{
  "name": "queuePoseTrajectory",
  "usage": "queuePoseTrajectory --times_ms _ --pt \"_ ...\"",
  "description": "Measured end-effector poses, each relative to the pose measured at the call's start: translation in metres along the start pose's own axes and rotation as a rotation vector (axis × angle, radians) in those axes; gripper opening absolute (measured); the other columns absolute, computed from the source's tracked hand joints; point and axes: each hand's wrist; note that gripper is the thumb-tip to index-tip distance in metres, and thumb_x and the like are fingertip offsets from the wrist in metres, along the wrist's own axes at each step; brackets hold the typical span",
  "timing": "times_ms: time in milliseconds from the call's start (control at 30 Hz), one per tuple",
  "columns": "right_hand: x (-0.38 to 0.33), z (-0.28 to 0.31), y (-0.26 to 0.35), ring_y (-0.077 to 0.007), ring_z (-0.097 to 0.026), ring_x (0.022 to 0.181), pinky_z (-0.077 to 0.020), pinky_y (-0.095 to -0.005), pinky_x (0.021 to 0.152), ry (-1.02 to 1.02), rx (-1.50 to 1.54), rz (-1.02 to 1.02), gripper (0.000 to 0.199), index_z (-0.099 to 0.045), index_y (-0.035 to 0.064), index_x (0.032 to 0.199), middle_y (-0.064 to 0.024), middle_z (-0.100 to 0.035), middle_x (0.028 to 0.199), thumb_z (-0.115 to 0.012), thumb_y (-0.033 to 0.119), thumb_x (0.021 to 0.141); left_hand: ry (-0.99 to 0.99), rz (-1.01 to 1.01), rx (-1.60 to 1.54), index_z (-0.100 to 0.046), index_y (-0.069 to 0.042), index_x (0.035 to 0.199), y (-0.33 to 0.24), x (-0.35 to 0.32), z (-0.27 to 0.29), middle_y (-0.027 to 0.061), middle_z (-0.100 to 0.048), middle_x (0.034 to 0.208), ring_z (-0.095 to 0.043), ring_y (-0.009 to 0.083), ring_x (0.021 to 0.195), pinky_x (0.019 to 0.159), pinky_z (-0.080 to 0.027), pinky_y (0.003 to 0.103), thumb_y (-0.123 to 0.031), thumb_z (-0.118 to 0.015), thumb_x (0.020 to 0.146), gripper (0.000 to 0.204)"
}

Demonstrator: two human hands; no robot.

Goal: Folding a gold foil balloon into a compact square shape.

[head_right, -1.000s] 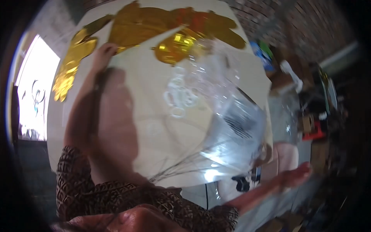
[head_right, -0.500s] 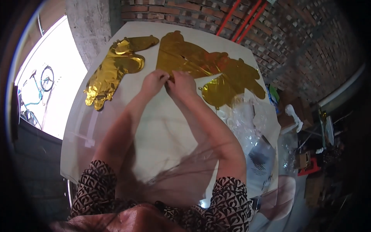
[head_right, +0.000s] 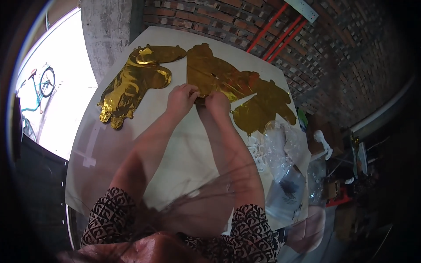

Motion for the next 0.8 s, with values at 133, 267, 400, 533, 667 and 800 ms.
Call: queuePoseTrajectory --times_ms 133,267,400,533,667,800 --pt "0.016 0.004 -0.025 -0.0361 -0.071 0.085 -0.0552 -0.0454 0.075 0.126 0.276 -0.11 0.026 -0.077 0.0071 0.09 -0.02 -0.071 0.084 -0.06 0.026 0.083 0.021 -0.021 0.03 -0.072 -0.008 0.097 0.004 -0.001 -0.002 0.0082 -0.07 0.091 -0.064 0.0298 0.084 0.076 -0.053 0.04 -0.013 -0.078 0.078 0.02" --pt "0.02 0.005 -0.03 -0.0338 -0.071 0.081 -0.0547 -0.0431 0.072 0.157 0.335 -0.131 0.027 -0.077 0.0036 0.089 -0.0192 -0.071 0.08 -0.063 0.026 0.083 0.017 -0.074 0.065 -0.071 -0.009 0.103 0.005 -0.003 -0.005 0.0086 -0.069 0.097 -0.064 0.0304 0.089 0.081 -0.052 0.041 -0.006 -0.075 0.075 0.029" --pt "0.02 0.0 -0.03 -0.0124 -0.061 0.067 -0.048 -0.0301 0.062 0.089 0.541 -0.108 0.019 -0.072 -0.0014 0.091 -0.0056 -0.068 0.075 -0.066 0.017 0.087 0.043 -0.107 0.085 -0.069 -0.009 0.107 0.008 -0.005 -0.005 0.0102 -0.068 0.101 -0.063 0.0325 0.094 0.087 -0.051 0.042 0.002 -0.07 0.071 0.038" --pt "0.023 -0.01 -0.033 -0.0116 -0.06 0.07 -0.0482 -0.0297 0.065 -0.062 0.538 -0.12 0.019 -0.07 -0.0014 0.095 -0.0037 -0.068 0.079 -0.065 0.015 0.088 0.037 -0.094 0.061 -0.069 -0.008 0.104 0.004 -0.005 -0.007 0.0102 -0.068 0.103 -0.061 0.0334 0.098 0.088 -0.05 0.043 0.003 -0.07 0.07 0.036" --pt "0.032 -0.008 -0.041 -0.0118 -0.06 0.073 -0.0484 -0.0288 0.068 -0.113 0.709 -0.201 0.018 -0.068 -0.001 0.097 -0.0029 -0.067 0.083 -0.065 0.015 0.089 -0.032 -0.058 0.09 -0.068 -0.009 0.106 -0.005 -0.004 -0.005 0.0092 -0.066 0.109 -0.06 0.0338 0.105 0.091 -0.049 0.042 0.005 -0.067 0.07 0.039" --pt "0.033 -0.003 -0.045 -0.0115 -0.059 0.079 -0.0478 -0.0283 0.073 -0.012 0.963 -0.315 0.021 -0.066 -0.0004 0.103 -0.0021 -0.066 0.088 -0.066 0.017 0.091 0.109 -0.141 0.154 -0.065 -0.011 0.116 -0.001 -0.006 -0.002 0.0086 -0.064 0.117 -0.059 0.0308 0.111 0.098 -0.045 0.042 0.006 -0.064 0.072 0.048"
Point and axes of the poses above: each hand's wrist, its own x-axis towards the middle knuckle, its own z-axis out of the back of the hand, y = z × x
